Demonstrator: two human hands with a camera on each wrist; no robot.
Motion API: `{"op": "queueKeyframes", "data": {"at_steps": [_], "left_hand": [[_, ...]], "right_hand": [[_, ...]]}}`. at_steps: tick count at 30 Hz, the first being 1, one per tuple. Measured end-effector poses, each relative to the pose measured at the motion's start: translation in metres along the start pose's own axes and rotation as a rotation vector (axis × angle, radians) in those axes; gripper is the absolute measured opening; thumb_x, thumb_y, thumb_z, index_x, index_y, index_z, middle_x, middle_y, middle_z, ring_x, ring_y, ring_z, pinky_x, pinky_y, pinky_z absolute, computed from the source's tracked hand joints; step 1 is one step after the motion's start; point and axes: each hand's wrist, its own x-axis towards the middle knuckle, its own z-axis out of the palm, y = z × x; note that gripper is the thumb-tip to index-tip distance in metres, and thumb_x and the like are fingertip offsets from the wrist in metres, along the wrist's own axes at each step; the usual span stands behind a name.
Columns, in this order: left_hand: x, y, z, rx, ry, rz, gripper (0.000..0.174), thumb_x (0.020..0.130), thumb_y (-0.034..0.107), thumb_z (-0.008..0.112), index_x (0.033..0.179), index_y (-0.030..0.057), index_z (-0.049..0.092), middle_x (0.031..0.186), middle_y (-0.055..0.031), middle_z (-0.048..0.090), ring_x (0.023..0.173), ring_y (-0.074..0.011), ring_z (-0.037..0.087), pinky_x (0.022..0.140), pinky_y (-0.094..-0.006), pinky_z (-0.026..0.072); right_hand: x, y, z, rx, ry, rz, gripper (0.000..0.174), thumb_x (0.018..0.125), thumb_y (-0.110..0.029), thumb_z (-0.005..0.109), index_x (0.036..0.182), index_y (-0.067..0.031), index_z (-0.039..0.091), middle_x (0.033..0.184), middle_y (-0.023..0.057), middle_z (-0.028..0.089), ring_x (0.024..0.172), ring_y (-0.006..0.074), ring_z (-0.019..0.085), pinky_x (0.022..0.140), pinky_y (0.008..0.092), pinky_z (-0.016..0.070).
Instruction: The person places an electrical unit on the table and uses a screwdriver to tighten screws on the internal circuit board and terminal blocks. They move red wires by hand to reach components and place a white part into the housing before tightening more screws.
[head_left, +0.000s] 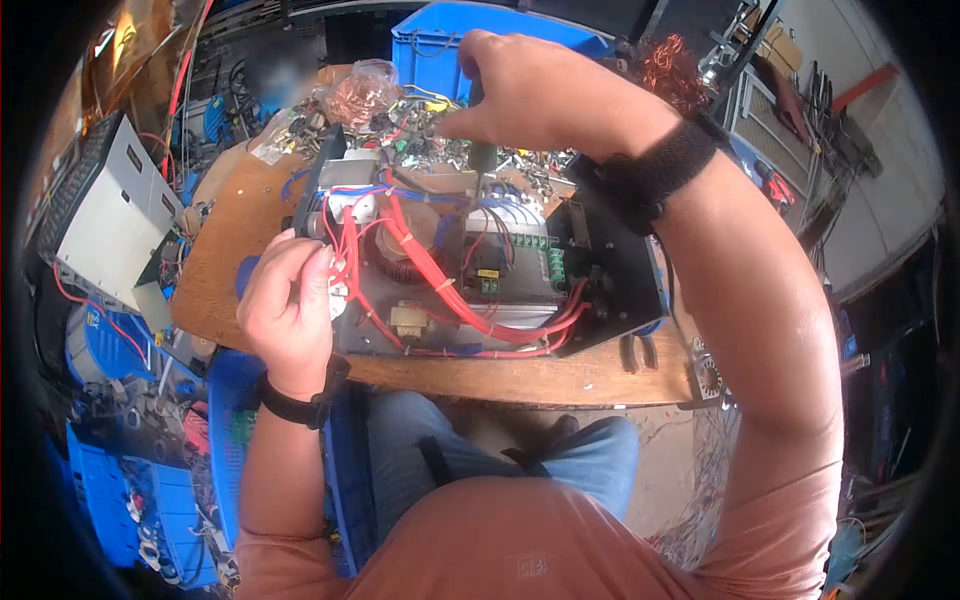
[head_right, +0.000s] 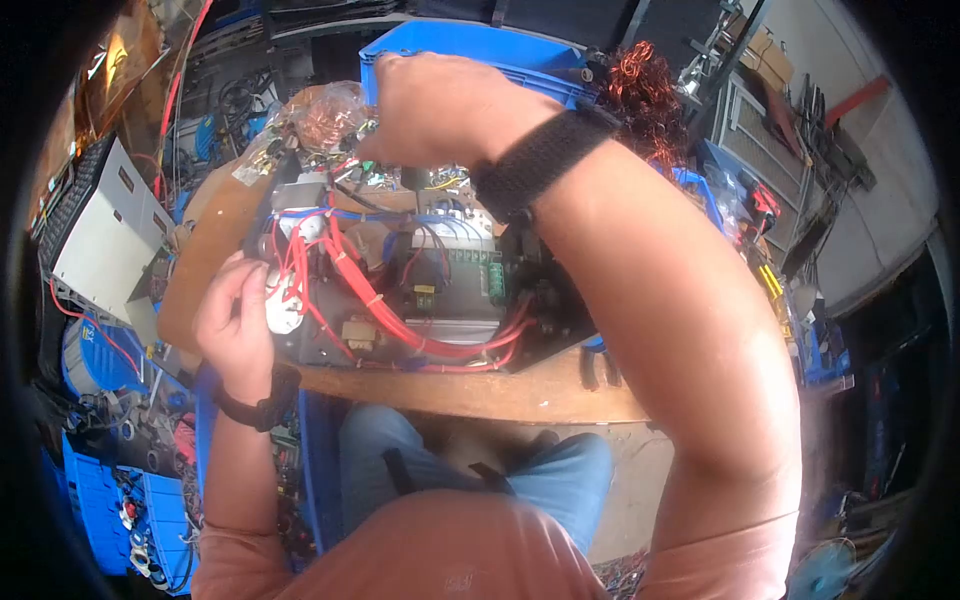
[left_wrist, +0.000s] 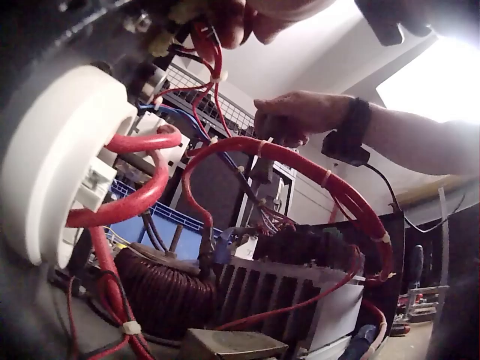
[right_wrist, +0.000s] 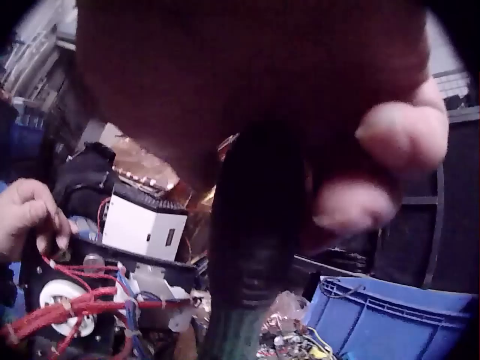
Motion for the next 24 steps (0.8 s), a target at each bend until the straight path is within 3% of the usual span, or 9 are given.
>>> {"op": "queueKeyframes", "data": {"at_steps": [2, 8, 9, 11, 14, 17, 20, 21, 24], "left_hand": [[0.002, 0.0, 0.001, 0.014, 0.015, 0.049, 0.005, 0.083, -0.001, 0.065, 0.087, -0.0031, 0.065, 0.083, -0.0114, 0.066, 0.083, -0.0245, 0.064, 0.092, -0.0432, 0.0487], [0.002, -0.001, 0.003, 0.012, 0.024, 0.064, 0.005, 0.082, -0.001, 0.066, 0.086, -0.0037, 0.063, 0.081, -0.0126, 0.065, 0.078, -0.0252, 0.064, 0.091, -0.0454, 0.0496], [0.001, -0.001, 0.002, 0.013, 0.023, 0.06, 0.005, 0.082, -0.001, 0.065, 0.086, -0.0037, 0.063, 0.08, -0.0125, 0.065, 0.078, -0.0251, 0.064, 0.091, -0.0454, 0.0495], [0.0, -0.002, 0.0, 0.019, -0.001, 0.017, 0.005, 0.084, -0.001, 0.066, 0.089, -0.0031, 0.065, 0.084, -0.0092, 0.067, 0.089, -0.0233, 0.065, 0.091, -0.0393, 0.0481], [-0.001, -0.002, -0.001, 0.036, -0.01, -0.004, 0.007, 0.084, 0.0, 0.066, 0.091, -0.0033, 0.066, 0.087, -0.0077, 0.069, 0.095, -0.022, 0.065, 0.089, -0.035, 0.0477], [-0.002, -0.002, -0.002, 0.054, -0.012, 0.004, 0.008, 0.085, 0.0, 0.066, 0.092, -0.0038, 0.066, 0.09, -0.0085, 0.07, 0.095, -0.0212, 0.065, 0.086, -0.0329, 0.0482], [-0.001, 0.0, 0.002, 0.029, 0.026, -0.004, 0.006, 0.083, 0.0, 0.067, 0.088, -0.0033, 0.065, 0.084, -0.01, 0.067, 0.086, -0.024, 0.065, 0.088, -0.0379, 0.0494], [-0.001, 0.0, 0.003, 0.015, 0.045, -0.009, 0.005, 0.082, -0.001, 0.067, 0.086, -0.003, 0.065, 0.081, -0.0105, 0.066, 0.082, -0.0255, 0.065, 0.089, -0.0408, 0.0499], [-0.002, 0.001, 0.002, 0.004, 0.034, -0.047, 0.006, 0.082, -0.001, 0.067, 0.087, -0.0028, 0.066, 0.084, -0.0105, 0.067, 0.086, -0.0257, 0.065, 0.085, -0.0369, 0.0499]], "right_hand": [[-0.001, -0.007, -0.007, -0.069, -0.033, 0.103, 0.042, 0.082, -0.032, 0.059, 0.103, 0.004, 0.065, 0.104, 0.0237, 0.066, 0.098, 0.036, 0.064, 0.087, 0.0414, 0.0501], [-0.004, 0.009, -0.014, -0.009, -0.126, -0.139, 0.045, 0.088, -0.038, 0.051, 0.101, 0.0017, 0.068, 0.1, 0.0229, 0.067, 0.097, 0.0348, 0.065, 0.085, 0.0416, 0.0506], [-0.005, 0.008, -0.013, -0.042, -0.115, -0.051, 0.043, 0.086, -0.035, 0.052, 0.102, 0.0017, 0.068, 0.1, 0.0227, 0.067, 0.097, 0.0346, 0.065, 0.084, 0.0417, 0.0506], [-0.004, 0.003, -0.011, -0.107, -0.093, 0.124, 0.039, 0.083, -0.03, 0.054, 0.102, 0.0016, 0.067, 0.1, 0.0225, 0.067, 0.097, 0.0344, 0.065, 0.084, 0.0417, 0.0506], [-0.001, 0.015, -0.011, -0.028, -0.136, -0.006, 0.04, 0.082, -0.032, 0.061, 0.1, 0.003, 0.063, 0.086, 0.0223, 0.066, 0.087, 0.0367, 0.064, 0.079, 0.0399, 0.0501], [-0.008, 0.016, -0.017, -0.02, -0.158, -0.05, 0.038, 0.08, -0.024, 0.057, 0.105, 0.0032, 0.066, 0.106, 0.0227, 0.066, 0.099, 0.0346, 0.064, 0.085, 0.0415, 0.0505], [-0.011, 0.012, -0.013, -0.112, -0.122, 0.129, 0.039, 0.079, -0.023, 0.057, 0.107, 0.0029, 0.065, 0.106, 0.0227, 0.066, 0.1, 0.0345, 0.064, 0.086, 0.0412, 0.0502], [-0.009, 0.013, -0.012, -0.097, -0.145, 0.083, 0.039, 0.079, -0.024, 0.057, 0.106, 0.0027, 0.065, 0.106, 0.0225, 0.066, 0.1, 0.0342, 0.064, 0.086, 0.0412, 0.0502], [-0.006, 0.019, -0.012, -0.019, -0.153, -0.054, 0.037, 0.08, -0.024, 0.056, 0.103, 0.0022, 0.067, 0.104, 0.0221, 0.066, 0.099, 0.0336, 0.064, 0.086, 0.0412, 0.0503]]}}
